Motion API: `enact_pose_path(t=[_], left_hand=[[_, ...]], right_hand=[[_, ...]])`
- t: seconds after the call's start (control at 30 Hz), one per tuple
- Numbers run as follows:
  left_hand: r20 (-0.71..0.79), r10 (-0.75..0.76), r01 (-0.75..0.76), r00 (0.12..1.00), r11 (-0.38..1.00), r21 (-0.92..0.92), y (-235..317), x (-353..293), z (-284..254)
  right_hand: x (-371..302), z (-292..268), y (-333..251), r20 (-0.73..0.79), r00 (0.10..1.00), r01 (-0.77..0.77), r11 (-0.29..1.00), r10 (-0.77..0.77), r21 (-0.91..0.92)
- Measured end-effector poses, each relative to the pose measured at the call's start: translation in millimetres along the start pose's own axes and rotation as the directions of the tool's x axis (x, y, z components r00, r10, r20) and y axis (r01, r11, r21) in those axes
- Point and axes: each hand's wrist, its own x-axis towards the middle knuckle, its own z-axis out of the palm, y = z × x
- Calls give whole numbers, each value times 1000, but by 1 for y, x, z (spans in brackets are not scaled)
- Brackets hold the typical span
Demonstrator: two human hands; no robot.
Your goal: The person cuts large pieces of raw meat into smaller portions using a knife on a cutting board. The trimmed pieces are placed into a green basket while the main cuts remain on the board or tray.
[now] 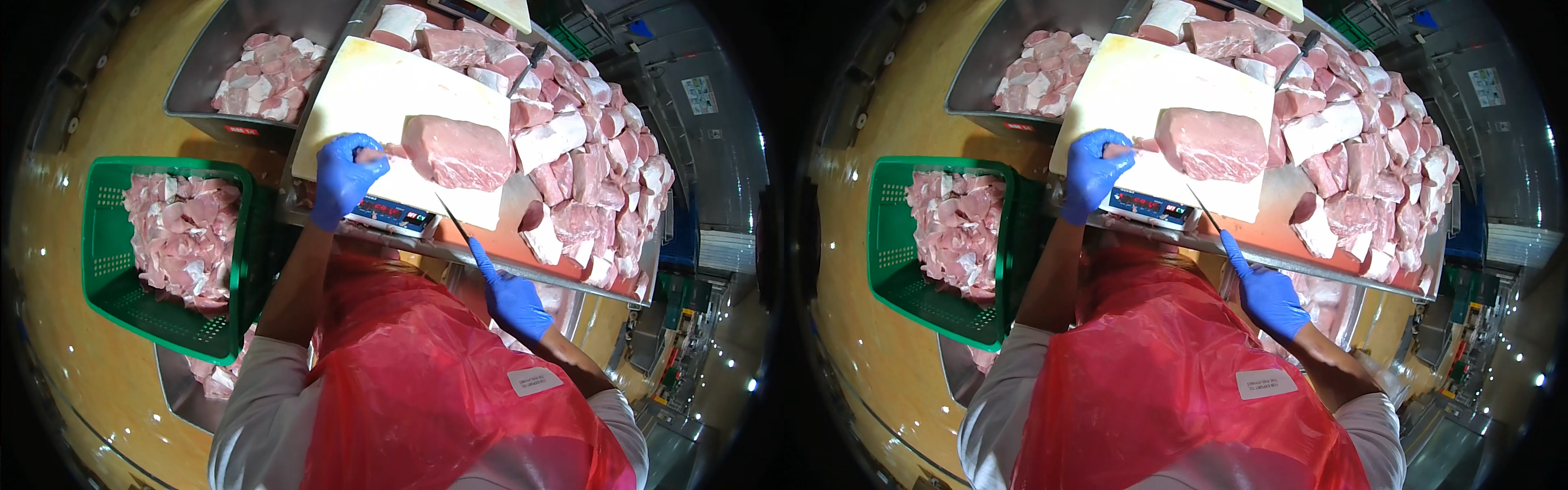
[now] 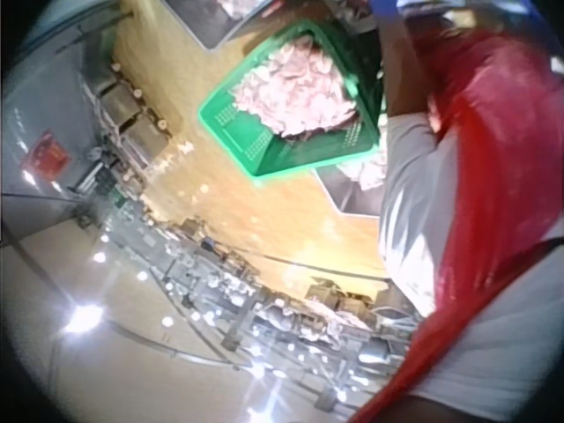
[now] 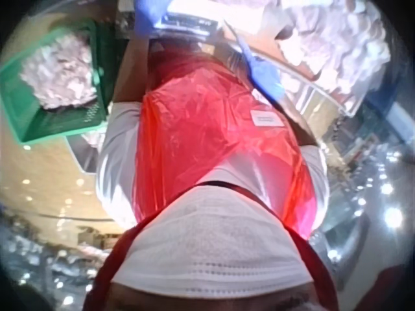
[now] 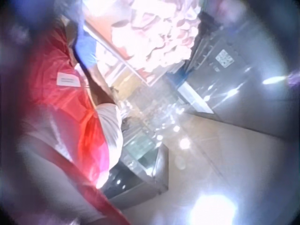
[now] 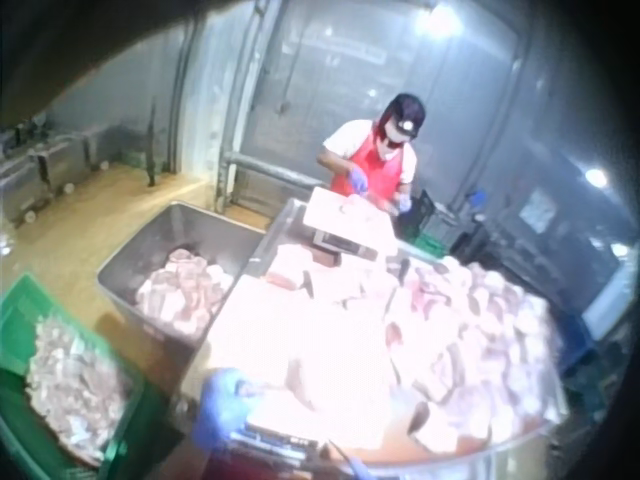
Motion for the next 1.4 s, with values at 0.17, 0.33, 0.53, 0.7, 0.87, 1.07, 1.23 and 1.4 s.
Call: enact_pose_path(t=[0.17,0.33,0.53,0.7,0.87,1.07,1.23,1.4], left_hand=[[121,195,-224,973,921,320,-2,-31,5],[55,65,-71,996,991,110,2,-22,0],[-503,225,-204,835,974,97,18,-14,-119],[-512,420,313,749,457,832,63,-99,-229],[-204,277,-21,939,638,770,78,-51,-106],[385,578,-687,720,513,515,22,10,3],[159,464,-444,871,606,660,18,-4,26],[73,560,-452,825,578,680,18,-15,43]], right_hand=[[59,-28,-40,-123,990,88,985,-70,146],[127,-12,-47,-280,952,154,984,-123,92],[29,-37,10,67,990,124,992,-125,7],[19,-1,59,-353,934,199,742,53,640],[110,-12,62,-442,818,462,36,368,886],[188,-39,62,-451,811,498,-35,372,867],[188,-65,19,-688,686,459,591,239,663],[156,-27,-4,-642,757,453,806,-123,380]])
